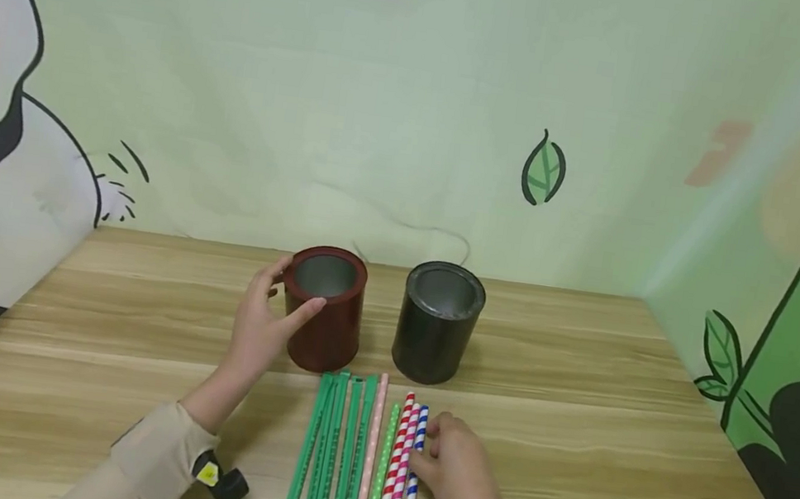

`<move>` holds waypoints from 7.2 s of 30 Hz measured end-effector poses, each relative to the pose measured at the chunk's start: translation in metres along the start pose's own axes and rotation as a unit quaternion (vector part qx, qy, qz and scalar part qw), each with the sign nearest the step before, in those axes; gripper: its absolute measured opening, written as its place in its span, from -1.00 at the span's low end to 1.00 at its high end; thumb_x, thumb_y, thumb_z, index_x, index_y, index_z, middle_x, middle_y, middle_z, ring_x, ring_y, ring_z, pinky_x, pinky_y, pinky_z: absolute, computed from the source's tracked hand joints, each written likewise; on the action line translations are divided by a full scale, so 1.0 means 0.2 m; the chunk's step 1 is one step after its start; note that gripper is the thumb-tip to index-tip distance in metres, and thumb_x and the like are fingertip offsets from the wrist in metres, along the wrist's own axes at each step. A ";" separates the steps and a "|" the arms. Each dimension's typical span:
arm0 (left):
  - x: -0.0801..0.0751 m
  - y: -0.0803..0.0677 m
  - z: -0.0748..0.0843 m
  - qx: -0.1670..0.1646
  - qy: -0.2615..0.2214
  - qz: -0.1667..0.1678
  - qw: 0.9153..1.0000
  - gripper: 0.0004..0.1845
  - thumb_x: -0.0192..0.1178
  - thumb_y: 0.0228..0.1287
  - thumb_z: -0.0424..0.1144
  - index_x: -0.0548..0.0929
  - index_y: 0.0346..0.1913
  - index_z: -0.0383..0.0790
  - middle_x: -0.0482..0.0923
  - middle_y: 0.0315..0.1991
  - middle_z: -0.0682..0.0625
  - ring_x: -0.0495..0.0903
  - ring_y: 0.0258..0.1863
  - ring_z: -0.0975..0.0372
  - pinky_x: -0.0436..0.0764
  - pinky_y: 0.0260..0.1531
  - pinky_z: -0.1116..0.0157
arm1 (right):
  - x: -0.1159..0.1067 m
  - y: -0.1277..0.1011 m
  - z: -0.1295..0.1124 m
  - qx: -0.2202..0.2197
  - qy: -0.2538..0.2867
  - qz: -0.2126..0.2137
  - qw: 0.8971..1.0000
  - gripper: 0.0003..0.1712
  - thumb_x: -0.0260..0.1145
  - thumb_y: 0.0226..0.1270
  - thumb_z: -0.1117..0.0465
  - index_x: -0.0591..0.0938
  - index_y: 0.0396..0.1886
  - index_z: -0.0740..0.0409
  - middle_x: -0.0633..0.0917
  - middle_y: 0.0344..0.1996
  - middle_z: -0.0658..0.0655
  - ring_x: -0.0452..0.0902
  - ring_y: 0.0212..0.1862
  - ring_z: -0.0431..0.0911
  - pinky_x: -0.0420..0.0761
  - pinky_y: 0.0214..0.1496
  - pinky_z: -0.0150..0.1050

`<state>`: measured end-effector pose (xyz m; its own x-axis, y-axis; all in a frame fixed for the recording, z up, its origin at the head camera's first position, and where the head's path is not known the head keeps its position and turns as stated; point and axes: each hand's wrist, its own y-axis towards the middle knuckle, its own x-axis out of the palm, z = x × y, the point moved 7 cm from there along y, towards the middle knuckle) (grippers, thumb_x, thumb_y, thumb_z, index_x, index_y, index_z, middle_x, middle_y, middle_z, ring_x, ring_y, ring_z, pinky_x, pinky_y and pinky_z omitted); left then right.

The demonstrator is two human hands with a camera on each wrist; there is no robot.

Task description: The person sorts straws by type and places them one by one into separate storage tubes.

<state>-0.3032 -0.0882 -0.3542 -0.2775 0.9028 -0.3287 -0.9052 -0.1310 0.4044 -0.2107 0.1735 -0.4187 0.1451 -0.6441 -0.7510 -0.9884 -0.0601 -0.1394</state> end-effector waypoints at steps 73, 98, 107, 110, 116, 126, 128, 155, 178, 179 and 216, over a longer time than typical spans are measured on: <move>-0.01 0.02 -0.02 -0.005 -0.008 0.012 1.000 -0.15 0.45 0.01 0.01 0.34 0.35 -0.20 0.43 0.24 -0.15 0.40 0.22 0.00 0.40 0.24 -0.10 | -0.62 0.52 -0.96 -0.285 0.225 0.197 0.911 -0.65 0.14 0.38 0.29 0.28 0.06 0.28 0.50 -0.16 0.18 0.56 -0.17 -0.11 0.67 -0.14 -0.40; -0.02 0.01 -0.02 0.004 -0.003 0.023 1.000 -0.16 0.44 0.01 0.02 0.35 0.34 -0.19 0.45 0.22 -0.13 0.42 0.18 0.03 0.43 0.21 -0.05 | -0.30 0.72 -0.89 -0.180 0.107 0.096 0.973 -0.59 0.25 0.29 0.25 0.35 0.06 0.25 0.57 -0.11 0.24 0.55 -0.07 0.03 0.67 -0.01 -0.11; -0.02 0.02 -0.01 -0.003 -0.009 0.018 1.000 -0.15 0.43 0.02 0.04 0.34 0.35 -0.17 0.44 0.23 -0.13 0.40 0.21 0.01 0.39 0.23 -0.11 | -0.29 0.73 -0.89 -0.177 0.091 0.090 0.976 -0.53 0.28 0.28 0.22 0.34 0.11 0.25 0.61 -0.09 0.26 0.60 -0.05 0.06 0.67 0.00 -0.07; -0.02 0.02 0.00 0.001 -0.008 0.020 1.000 -0.15 0.44 0.01 0.03 0.35 0.35 -0.19 0.45 0.22 -0.14 0.41 0.20 0.01 0.40 0.22 -0.10 | -0.30 0.72 -0.89 -0.175 0.091 0.085 0.977 -0.53 0.26 0.28 0.23 0.35 0.13 0.24 0.63 -0.13 0.26 0.62 -0.10 0.05 0.68 -0.02 -0.09; -0.02 0.01 -0.01 0.005 -0.010 0.023 1.000 -0.17 0.45 0.00 0.00 0.36 0.34 -0.19 0.46 0.21 -0.13 0.42 0.19 0.01 0.40 0.23 -0.07 | -0.34 0.68 -0.89 -0.166 0.072 0.081 0.980 -0.46 0.25 0.27 0.23 0.37 0.22 0.26 0.66 -0.12 0.27 0.65 -0.09 0.06 0.67 -0.03 -0.11; -0.01 0.00 -0.03 -0.004 -0.019 0.019 1.000 -0.15 0.45 0.00 0.01 0.34 0.35 -0.18 0.45 0.22 -0.13 0.41 0.20 0.02 0.41 0.23 -0.09 | -0.51 0.53 -0.88 -0.165 0.035 0.089 0.982 -0.47 0.24 0.31 0.15 0.38 0.23 0.18 0.62 -0.04 0.22 0.62 -0.01 0.06 0.66 0.01 -0.06; -0.01 0.00 -0.03 -0.005 -0.021 0.020 1.000 -0.15 0.46 0.00 0.00 0.34 0.35 -0.19 0.44 0.23 -0.15 0.41 0.20 0.01 0.41 0.22 -0.09 | -0.54 0.48 -0.89 -0.170 0.023 0.093 0.981 -0.48 0.24 0.32 0.14 0.38 0.23 0.17 0.62 -0.05 0.21 0.61 -0.01 0.05 0.66 0.01 -0.06; -0.02 0.00 -0.02 -0.014 -0.010 0.013 1.000 -0.14 0.44 0.02 0.02 0.32 0.37 -0.18 0.41 0.27 -0.16 0.40 0.22 0.00 0.43 0.22 -0.11 | -0.54 0.07 -0.54 -0.202 0.010 0.094 0.975 -0.57 0.34 0.23 0.30 0.47 0.06 0.35 0.64 -0.26 0.20 0.58 -0.26 -0.07 0.62 -0.43 -0.41; -0.02 0.00 -0.01 -0.013 -0.018 0.010 1.000 -0.14 0.44 0.02 0.02 0.32 0.37 -0.17 0.41 0.26 -0.15 0.40 0.22 0.01 0.43 0.22 -0.10 | -0.09 0.05 -0.18 -0.112 0.043 -0.015 0.993 -0.67 0.33 0.11 0.35 0.51 -0.14 0.39 0.58 -0.43 0.09 0.48 -0.48 -0.18 0.53 -0.54 -0.38; -0.02 0.00 -0.02 -0.013 -0.017 0.011 1.000 -0.14 0.44 0.02 0.02 0.32 0.37 -0.17 0.41 0.25 -0.15 0.40 0.22 0.01 0.43 0.22 -0.10 | -0.08 0.05 -0.17 -0.110 0.040 -0.019 0.993 -0.66 0.33 0.09 0.35 0.51 -0.13 0.39 0.58 -0.44 0.09 0.48 -0.51 -0.18 0.52 -0.56 -0.38; -0.02 0.00 -0.01 -0.012 -0.007 0.007 1.000 -0.15 0.43 0.04 0.00 0.32 0.38 -0.19 0.41 0.26 -0.17 0.40 0.23 0.00 0.42 0.24 -0.10 | -0.02 0.08 -0.12 -0.053 -0.044 0.038 0.997 -0.61 0.39 -0.08 0.39 0.54 -0.17 0.36 0.52 -0.57 0.02 0.40 -0.58 -0.19 0.43 -0.60 -0.39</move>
<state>-0.3025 -0.0920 -0.3543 -0.2861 0.9067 -0.3099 -0.9086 -0.1540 0.3882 -0.2281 0.1567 -0.4036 0.0678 -0.5813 -0.8109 -0.9952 -0.0964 -0.0141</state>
